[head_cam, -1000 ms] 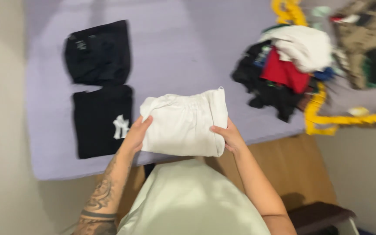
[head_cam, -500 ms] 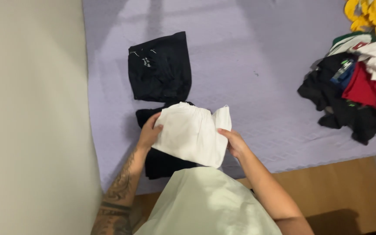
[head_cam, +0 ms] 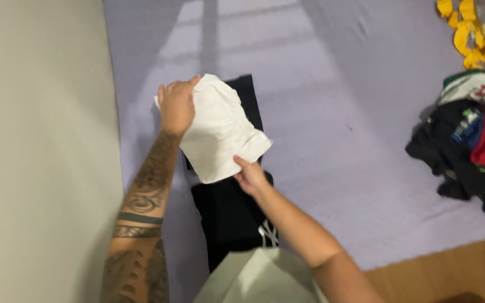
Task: Organize and fold clothes from a plastic dresser onto a bed.
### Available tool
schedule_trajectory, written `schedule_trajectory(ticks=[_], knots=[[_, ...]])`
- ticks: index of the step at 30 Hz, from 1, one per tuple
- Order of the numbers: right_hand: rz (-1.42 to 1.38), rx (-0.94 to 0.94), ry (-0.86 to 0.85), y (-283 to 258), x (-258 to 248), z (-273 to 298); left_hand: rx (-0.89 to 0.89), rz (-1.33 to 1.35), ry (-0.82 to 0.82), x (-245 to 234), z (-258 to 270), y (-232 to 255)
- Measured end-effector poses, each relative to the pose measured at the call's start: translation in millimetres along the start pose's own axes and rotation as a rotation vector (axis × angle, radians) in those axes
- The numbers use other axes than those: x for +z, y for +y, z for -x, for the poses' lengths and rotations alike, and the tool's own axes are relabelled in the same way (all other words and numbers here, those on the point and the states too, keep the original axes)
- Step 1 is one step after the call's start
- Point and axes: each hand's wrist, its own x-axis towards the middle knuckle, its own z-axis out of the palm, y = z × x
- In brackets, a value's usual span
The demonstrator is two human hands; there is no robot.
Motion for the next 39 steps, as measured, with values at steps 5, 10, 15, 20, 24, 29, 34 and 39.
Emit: schedule_trajectory(ticks=[5, 10, 15, 20, 24, 29, 34, 39], knots=[[0.101, 0.115, 0.262, 68.2, -26.6, -96.6, 0.015, -0.076, -0.053, 133.1, 29.9, -48.8], [0.375, 0.322, 0.298, 100.4, -57.2, -123.5, -0.230, -0.006, -0.518, 195.7, 97.0, -53.9], [0.544, 0.347, 0.305, 94.2, -56.9, -117.9, -0.243, -0.024, -0.565, 168.2, 74.3, -19.4], [0.515, 0.374, 0.256, 101.0, -71.5, -118.0, -0.280, -0.095, -0.708, 179.2, 71.5, -17.5], [0.395, 0.333, 0.217, 81.1, -59.8, -93.6, -0.326, -0.133, -0.737, 177.0, 65.5, -11.8], [0.413, 0.195, 0.230, 44.6, -75.0, -45.3, -0.325, -0.190, -0.652, 196.3, 93.0, 0.0], [0.532, -0.063, 0.288, 0.0, -142.0, 16.3, -0.103, 0.030, -0.148, 196.7, 148.5, 68.3], [0.592, -0.359, 0.393, -45.4, -204.5, 108.1, 0.068, 0.080, -0.437, 159.2, 182.0, 191.0]])
